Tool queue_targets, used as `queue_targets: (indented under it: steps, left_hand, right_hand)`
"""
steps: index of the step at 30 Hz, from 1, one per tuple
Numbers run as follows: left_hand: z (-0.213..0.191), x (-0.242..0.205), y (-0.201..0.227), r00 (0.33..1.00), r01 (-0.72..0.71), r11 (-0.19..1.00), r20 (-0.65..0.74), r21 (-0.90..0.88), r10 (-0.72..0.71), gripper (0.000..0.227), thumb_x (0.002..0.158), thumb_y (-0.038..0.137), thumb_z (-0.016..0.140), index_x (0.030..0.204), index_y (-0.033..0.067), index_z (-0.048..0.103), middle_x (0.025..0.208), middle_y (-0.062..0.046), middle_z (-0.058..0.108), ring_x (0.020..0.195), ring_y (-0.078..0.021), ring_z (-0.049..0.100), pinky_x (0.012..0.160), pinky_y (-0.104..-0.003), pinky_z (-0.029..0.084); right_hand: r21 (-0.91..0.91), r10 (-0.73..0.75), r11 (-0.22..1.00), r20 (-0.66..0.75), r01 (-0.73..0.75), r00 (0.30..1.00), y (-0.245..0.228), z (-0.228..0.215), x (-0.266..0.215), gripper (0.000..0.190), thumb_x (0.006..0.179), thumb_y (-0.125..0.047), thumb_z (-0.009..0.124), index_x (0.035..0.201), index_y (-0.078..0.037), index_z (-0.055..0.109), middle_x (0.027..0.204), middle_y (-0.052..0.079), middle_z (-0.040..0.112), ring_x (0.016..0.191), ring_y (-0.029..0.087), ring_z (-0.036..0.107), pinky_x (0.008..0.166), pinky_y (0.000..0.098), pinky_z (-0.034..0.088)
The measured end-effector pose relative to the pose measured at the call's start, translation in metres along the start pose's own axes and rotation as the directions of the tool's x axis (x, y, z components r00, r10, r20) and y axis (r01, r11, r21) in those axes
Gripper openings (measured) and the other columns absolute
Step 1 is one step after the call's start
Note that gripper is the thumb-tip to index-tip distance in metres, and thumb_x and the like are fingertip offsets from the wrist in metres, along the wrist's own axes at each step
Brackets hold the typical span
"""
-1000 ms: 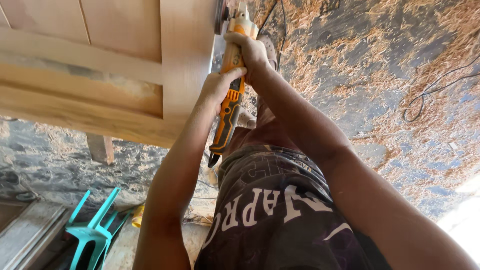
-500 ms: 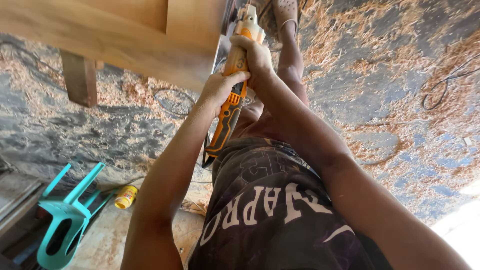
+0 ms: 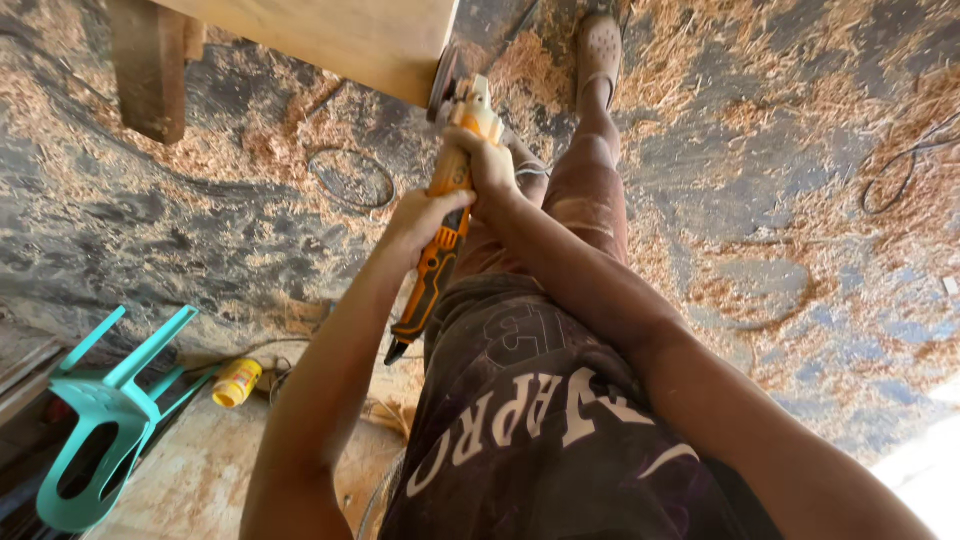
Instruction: The person uses an electric sander to smooth the surface of a wooden door. They move the sander across the panels and edges, generating sawdust that accumulates on the floor.
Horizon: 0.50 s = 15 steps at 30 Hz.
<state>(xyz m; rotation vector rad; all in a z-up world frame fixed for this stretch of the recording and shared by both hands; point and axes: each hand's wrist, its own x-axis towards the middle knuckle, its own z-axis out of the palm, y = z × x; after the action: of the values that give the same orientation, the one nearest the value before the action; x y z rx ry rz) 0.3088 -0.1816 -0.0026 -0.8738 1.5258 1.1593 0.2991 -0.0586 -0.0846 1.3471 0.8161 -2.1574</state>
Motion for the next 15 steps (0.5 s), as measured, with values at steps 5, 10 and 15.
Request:
queue_targets:
  steps: [5, 10, 15]
  left_hand:
    - [0.015, -0.005, -0.023, 0.986, -0.044, 0.988, 0.155, -0.149, 0.067, 0.034, 0.081, 0.031, 0.080, 0.095, -0.0002, 0.073, 0.074, -0.009, 0.072, 0.057, -0.0182, 0.068, 0.053, -0.032, 0.054]
    - [0.059, 0.006, -0.017, 0.928, -0.339, 0.938, 0.137, -0.073, 0.346, 0.038, 0.077, 0.026, 0.084, 0.102, -0.0001, 0.071, 0.085, -0.008, 0.075, 0.070, -0.0155, 0.071, 0.063, -0.030, 0.057]
    - [0.100, 0.015, 0.008, 0.881, -0.438, 0.899, 0.202, 0.007, 0.428, 0.048, 0.071, 0.027, 0.090, 0.109, 0.0034, 0.071, 0.094, -0.008, 0.075, 0.079, -0.0154, 0.070, 0.071, -0.031, 0.057]
  right_hand:
    - [-0.094, -0.168, 0.982, -0.035, 0.164, 0.985, -0.006, -0.016, -0.030, 0.029, 0.078, -0.011, 0.078, 0.102, 0.000, 0.066, 0.080, 0.008, 0.068, 0.064, 0.020, 0.067, 0.058, 0.0357, 0.058]
    - [-0.313, -0.434, 0.856, -0.006, 0.411, 0.901, -0.051, -0.033, -0.053, 0.029, 0.079, -0.009, 0.079, 0.104, 0.000, 0.066, 0.086, 0.008, 0.069, 0.071, 0.018, 0.068, 0.063, 0.0323, 0.058]
    - [-0.369, -0.584, 0.714, 0.157, 0.595, 0.797, -0.107, -0.049, -0.072, 0.032, 0.081, -0.009, 0.076, 0.110, 0.000, 0.068, 0.094, 0.008, 0.071, 0.079, 0.017, 0.070, 0.071, 0.0301, 0.060]
